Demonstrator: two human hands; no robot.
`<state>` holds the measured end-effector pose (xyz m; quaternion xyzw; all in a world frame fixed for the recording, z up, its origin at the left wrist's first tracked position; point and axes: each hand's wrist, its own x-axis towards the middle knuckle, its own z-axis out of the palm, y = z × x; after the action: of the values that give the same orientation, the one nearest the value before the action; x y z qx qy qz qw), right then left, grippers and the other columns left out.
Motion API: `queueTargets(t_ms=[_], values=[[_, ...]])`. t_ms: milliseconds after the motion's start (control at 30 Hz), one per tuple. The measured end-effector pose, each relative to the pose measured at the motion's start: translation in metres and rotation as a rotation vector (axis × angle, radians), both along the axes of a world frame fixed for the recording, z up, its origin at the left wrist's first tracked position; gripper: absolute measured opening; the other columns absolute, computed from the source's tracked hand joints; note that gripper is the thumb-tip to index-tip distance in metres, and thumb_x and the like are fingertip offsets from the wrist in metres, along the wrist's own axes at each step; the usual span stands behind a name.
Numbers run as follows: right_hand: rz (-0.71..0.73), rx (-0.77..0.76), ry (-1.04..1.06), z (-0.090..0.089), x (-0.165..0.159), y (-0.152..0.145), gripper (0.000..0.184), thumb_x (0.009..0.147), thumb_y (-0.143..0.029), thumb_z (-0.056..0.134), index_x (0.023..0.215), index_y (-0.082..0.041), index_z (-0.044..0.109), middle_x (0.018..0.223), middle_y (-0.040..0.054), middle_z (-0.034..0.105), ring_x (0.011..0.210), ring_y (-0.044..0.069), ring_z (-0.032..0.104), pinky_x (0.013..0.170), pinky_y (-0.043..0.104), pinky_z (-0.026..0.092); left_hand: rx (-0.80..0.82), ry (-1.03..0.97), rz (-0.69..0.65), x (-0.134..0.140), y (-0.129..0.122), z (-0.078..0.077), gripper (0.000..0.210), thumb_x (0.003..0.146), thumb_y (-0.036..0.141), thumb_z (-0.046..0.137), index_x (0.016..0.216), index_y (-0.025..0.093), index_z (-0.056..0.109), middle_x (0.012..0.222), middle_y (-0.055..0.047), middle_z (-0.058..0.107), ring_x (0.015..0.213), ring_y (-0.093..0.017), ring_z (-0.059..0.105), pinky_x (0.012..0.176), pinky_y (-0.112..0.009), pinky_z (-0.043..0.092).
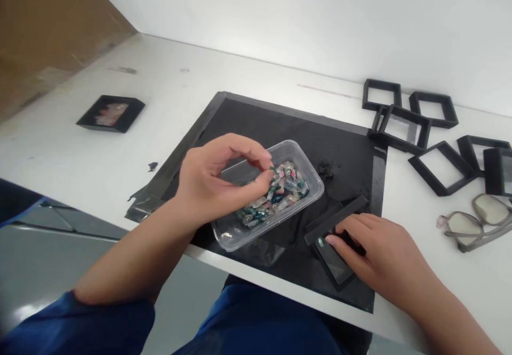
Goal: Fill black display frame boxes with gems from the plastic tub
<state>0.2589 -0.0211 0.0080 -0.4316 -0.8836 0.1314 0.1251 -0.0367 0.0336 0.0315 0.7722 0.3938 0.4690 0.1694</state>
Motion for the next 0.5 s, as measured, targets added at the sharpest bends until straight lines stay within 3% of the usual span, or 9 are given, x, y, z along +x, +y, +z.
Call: queueTargets(t_ms=[100, 267, 500], values=[[-0.012, -0.030, 0.019, 0.0003, -0.0007, -0.0005, 0.031, 0.106, -0.046, 0.051, 0.086, -0.026, 0.063, 0.057, -0.0043, 0.052, 0.046, 0.013, 0.047, 0.047, 0.027, 0.033, 0.061, -0.013, -0.007, 0.0000, 0.0002, 0.0010, 0.032, 0.083, 0.004, 0.066, 0.111, 0.017, 0.075, 0.082, 0.003, 0.077, 0.072, -0.007, 0.071, 0.074, -0.021, 0.062], [0.004, -0.033, 0.026, 0.0006, -0.0005, -0.0012, 0.028, 0.106, -0.044, 0.052, 0.087, -0.027, 0.063, 0.057, -0.0048, 0.051, 0.046, 0.013, 0.048, 0.046, 0.027, 0.033, 0.083, 0.029, -0.007, -0.0023, 0.0005, 0.0035, 0.020, 0.087, 0.009, 0.064, 0.089, 0.023, 0.077, 0.087, 0.000, 0.080, 0.077, -0.011, 0.074, 0.071, -0.025, 0.064], [-0.014, -0.048, 0.023, -0.0031, 0.0015, -0.0025, 0.027, 0.105, -0.044, 0.055, 0.085, -0.027, 0.062, 0.060, -0.0046, 0.056, 0.048, 0.013, 0.051, 0.047, 0.028, 0.036, 0.166, 0.002, -0.048, -0.0049, 0.0004, 0.0063, 0.018, 0.090, 0.011, 0.063, 0.091, 0.024, 0.076, 0.087, -0.001, 0.079, 0.076, -0.012, 0.075, 0.069, -0.027, 0.065]])
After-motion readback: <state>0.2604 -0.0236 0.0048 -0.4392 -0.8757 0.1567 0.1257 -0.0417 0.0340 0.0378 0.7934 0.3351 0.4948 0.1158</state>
